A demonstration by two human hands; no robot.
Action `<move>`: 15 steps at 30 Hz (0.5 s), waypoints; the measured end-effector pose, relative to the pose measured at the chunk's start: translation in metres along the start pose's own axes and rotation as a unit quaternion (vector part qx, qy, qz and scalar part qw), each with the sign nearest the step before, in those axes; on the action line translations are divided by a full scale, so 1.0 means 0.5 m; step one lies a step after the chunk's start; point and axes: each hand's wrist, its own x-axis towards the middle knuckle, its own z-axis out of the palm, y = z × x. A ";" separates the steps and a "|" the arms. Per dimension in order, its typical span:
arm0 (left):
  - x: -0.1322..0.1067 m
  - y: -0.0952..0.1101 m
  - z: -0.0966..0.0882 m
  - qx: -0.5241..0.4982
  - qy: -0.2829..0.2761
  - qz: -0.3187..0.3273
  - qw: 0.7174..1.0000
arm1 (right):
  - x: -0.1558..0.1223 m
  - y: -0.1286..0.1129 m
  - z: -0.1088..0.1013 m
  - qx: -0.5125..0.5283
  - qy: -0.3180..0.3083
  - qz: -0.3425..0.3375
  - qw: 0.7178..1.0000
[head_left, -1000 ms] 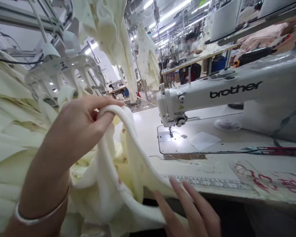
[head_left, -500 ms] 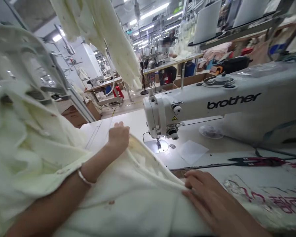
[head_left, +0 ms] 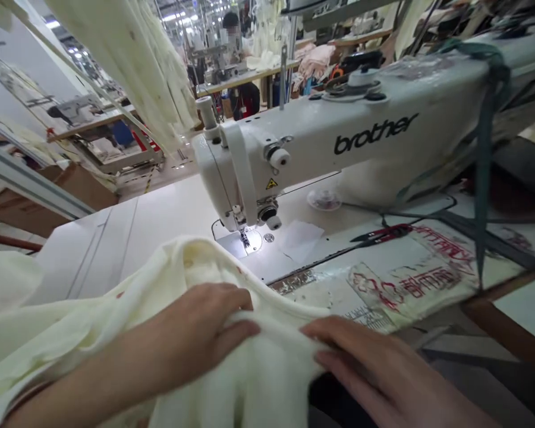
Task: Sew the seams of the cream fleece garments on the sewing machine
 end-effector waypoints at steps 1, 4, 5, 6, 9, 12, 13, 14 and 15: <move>0.021 -0.013 0.004 0.006 0.000 -0.008 1.000 | 0.013 0.014 0.001 0.001 -0.010 0.018 1.000; 0.065 -0.033 0.011 0.013 -0.017 -0.026 0.999 | 0.050 0.041 0.000 -0.040 -0.018 0.070 0.997; 0.071 -0.030 0.012 0.022 -0.022 -0.038 0.999 | 0.058 0.044 -0.002 -0.054 -0.019 0.081 0.995; 0.074 -0.021 0.014 0.038 -0.026 -0.055 0.997 | 0.064 0.044 -0.005 -0.064 -0.017 0.088 0.994; 0.075 0.024 0.030 0.115 0.027 -0.075 0.990 | 0.072 0.044 -0.013 -0.078 -0.010 0.080 0.994; 0.090 0.065 0.058 0.121 0.085 0.018 0.989 | 0.076 0.053 -0.011 -0.073 -0.015 0.064 0.995; 0.099 0.071 0.066 0.113 0.081 0.041 0.989 | 0.077 0.058 -0.010 -0.067 -0.016 0.063 0.996; 0.108 0.073 0.073 0.105 0.068 0.052 0.991 | 0.078 0.062 -0.009 -0.059 -0.016 0.062 0.996; 0.116 0.071 0.077 0.101 0.055 0.056 0.992 | 0.079 0.065 -0.010 -0.047 -0.016 0.058 0.997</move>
